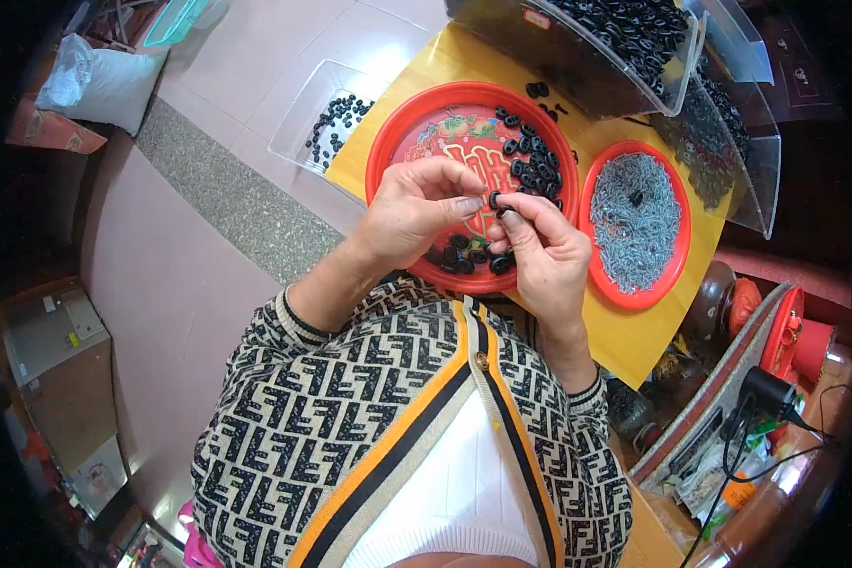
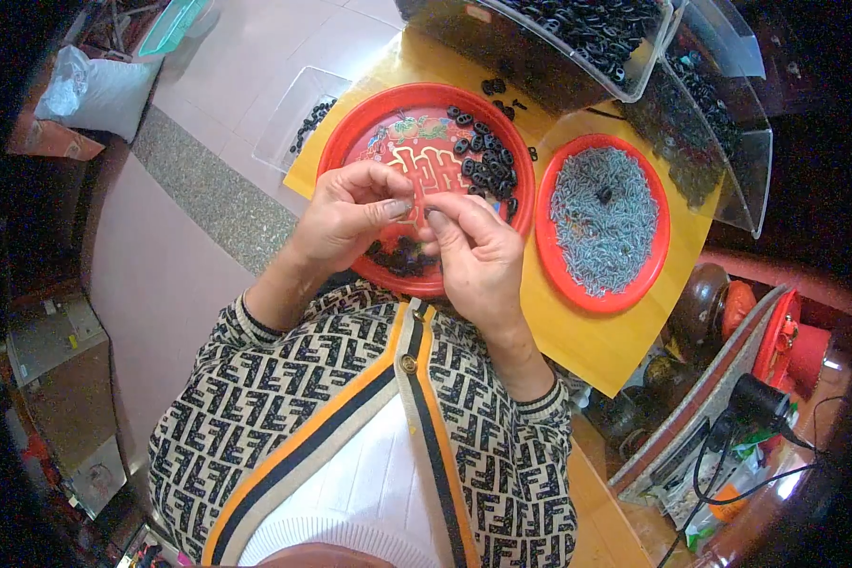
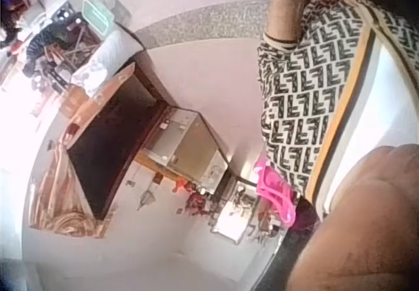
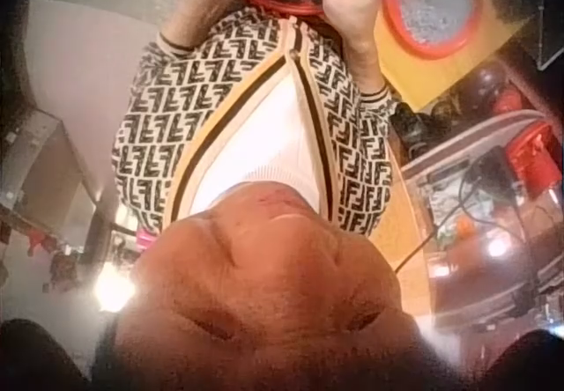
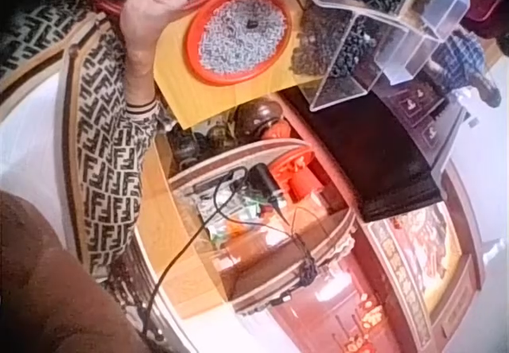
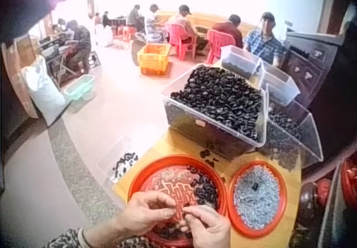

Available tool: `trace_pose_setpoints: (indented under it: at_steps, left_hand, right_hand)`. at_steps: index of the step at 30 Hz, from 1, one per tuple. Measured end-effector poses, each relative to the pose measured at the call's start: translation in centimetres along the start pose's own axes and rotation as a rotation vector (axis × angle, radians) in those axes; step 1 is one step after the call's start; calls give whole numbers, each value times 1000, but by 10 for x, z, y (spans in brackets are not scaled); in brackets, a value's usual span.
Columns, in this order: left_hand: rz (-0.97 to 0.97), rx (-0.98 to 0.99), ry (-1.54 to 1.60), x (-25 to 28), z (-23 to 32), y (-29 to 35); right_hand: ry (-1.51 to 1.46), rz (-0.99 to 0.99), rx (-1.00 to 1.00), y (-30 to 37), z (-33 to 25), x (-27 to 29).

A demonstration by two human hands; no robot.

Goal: The person assembles plastic cord locks by picking up plastic stoppers and inserting small metal springs into them by hand.

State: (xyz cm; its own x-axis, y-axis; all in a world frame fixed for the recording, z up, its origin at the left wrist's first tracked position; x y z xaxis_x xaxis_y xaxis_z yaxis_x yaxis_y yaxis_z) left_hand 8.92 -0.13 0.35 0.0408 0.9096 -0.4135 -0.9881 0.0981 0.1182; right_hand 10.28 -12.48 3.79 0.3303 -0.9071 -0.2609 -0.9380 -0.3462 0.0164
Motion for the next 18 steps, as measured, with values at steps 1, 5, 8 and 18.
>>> trace_pose_setpoints:
  at_steps: [1,5,8,18]
  left_hand:
    - [-7,-25,-16,-1,1,0]
    - [2,-63,-82,-1,6,2]
    - [0,-73,-102,-3,9,3]
    - [-26,-98,-197,-9,12,5]
  right_hand:
    - [0,-4,-1,1,-1,-1]
    - [13,33,-13,5,-6,-4]
    - [13,48,-25,6,-5,-3]
    - [141,72,44,7,1,1]
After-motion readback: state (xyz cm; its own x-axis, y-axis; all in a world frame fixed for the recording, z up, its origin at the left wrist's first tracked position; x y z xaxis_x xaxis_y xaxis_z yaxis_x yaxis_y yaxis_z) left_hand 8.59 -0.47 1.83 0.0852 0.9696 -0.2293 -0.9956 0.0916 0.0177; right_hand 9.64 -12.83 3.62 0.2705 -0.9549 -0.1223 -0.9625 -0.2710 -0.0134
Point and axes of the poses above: each hand's wrist, its own y-axis away from the middle knuckle, its own x-axis out of the back of the hand, z = x × y, the point moved 8 cm from there along -y, towards the middle knuckle, and after that the axes turned 13 degrees about -y, right-handed, at the moved point
